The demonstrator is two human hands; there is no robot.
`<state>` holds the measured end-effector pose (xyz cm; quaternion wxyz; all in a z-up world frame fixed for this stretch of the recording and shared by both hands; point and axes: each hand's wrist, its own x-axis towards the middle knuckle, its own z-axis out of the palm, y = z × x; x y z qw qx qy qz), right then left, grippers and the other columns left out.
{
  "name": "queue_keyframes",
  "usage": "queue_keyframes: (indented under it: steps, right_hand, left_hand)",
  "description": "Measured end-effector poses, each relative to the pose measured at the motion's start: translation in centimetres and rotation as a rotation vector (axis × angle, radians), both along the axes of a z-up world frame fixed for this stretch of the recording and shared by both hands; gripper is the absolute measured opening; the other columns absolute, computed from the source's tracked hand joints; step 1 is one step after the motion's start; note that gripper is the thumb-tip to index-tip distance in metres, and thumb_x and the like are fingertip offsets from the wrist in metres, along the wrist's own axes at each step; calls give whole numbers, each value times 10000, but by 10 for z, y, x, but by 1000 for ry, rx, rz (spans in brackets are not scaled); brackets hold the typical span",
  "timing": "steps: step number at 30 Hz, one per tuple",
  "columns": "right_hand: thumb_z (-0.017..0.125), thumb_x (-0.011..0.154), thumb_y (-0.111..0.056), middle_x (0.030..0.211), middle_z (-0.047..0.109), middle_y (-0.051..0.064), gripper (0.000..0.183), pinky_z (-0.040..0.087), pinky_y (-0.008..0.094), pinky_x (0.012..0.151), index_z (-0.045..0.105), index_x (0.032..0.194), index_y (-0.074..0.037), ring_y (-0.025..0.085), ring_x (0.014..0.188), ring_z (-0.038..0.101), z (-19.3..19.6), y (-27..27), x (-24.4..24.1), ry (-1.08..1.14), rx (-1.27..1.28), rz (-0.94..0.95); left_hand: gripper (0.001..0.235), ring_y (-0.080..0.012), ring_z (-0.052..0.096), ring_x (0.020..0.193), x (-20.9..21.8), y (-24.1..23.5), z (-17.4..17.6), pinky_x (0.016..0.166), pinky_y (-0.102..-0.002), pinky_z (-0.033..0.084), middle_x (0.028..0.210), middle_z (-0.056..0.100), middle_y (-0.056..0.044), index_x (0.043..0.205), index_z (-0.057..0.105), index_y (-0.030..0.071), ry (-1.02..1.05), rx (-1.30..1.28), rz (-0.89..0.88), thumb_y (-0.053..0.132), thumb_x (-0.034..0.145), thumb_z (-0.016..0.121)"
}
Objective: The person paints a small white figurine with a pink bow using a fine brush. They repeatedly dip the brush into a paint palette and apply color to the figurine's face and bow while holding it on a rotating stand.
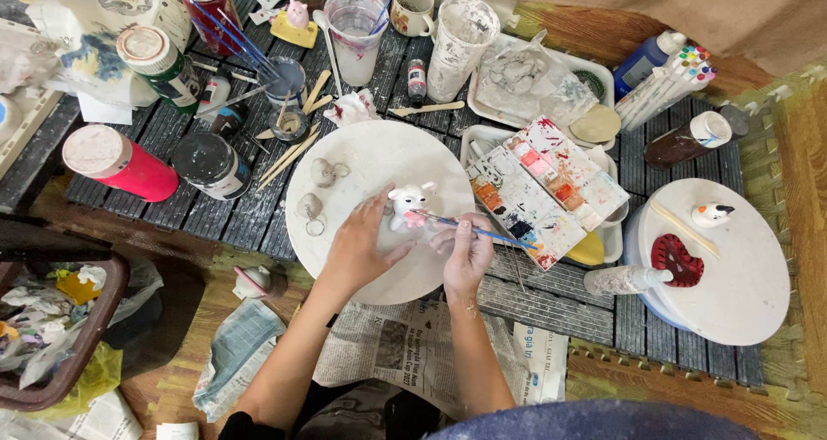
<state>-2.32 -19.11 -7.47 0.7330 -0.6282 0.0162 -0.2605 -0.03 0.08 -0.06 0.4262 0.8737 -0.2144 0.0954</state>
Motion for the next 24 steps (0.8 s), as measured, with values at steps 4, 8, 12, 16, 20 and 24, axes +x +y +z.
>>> queue_keyframes:
  steps: [4, 8, 12, 16, 20, 24]
  right_hand:
    - [426, 1124, -215, 876, 738, 159, 191, 475, 230, 552, 478, 1154, -34, 133, 594, 653, 1, -1, -1, 1, 80, -15]
    - [428, 1134, -200, 881, 736, 169, 185, 465, 235, 544, 484, 1142, -24, 143, 598, 651, 2, -2, -2, 5, 52, -3]
    - [424, 1125, -198, 888, 737, 169, 182, 469, 238, 539, 483, 1139, -26, 149, 599, 662, 2, -2, -1, 16, 44, -10]
    - [429, 1134, -194, 872, 731, 172, 181, 465, 236, 539, 485, 1129, -22, 147, 587, 651, 0, -2, -2, -3, 101, -22]
    - [431, 1135, -194, 890, 732, 171, 182, 481, 242, 564, 484, 1137, -20, 149, 613, 658, -3, -2, -2, -20, 35, 23]
    - [437, 1129, -197, 886, 730, 167, 184, 487, 250, 555, 482, 1134, -19, 148, 611, 658, -4, -3, -1, -21, 16, 25]
  left_hand:
    - [950, -408, 615, 1190, 0, 0, 1, 998, -449, 504, 1283, 629, -254, 1509, 397, 11, 6, -13, -3, 341, 753, 870]
    - [959, -412, 611, 1188, 0, 0, 0, 1001, -451, 501, 1278, 628, -258, 1514, 393, 7, 22, -9, -2, 337, 749, 869]
    - [970, -414, 601, 1203, 0, 0, -1, 1012, -454, 495, 1286, 621, -261, 1517, 389, 3, 24, 0, -2, 336, 743, 870]
    - [966, -417, 594, 1215, 1, 0, -4, 1017, -456, 489, 1302, 613, -264, 1513, 388, -2, 10, 6, 1, 346, 751, 871]
    - [967, -418, 592, 1221, 1, 0, -6, 1018, -454, 488, 1313, 612, -263, 1517, 380, -6, -2, 4, -4, 348, 758, 864]
    - [974, -418, 588, 1229, 1, 0, -5, 1027, -450, 485, 1322, 605, -269, 1520, 378, -5, 14, 4, -2, 338, 750, 865]
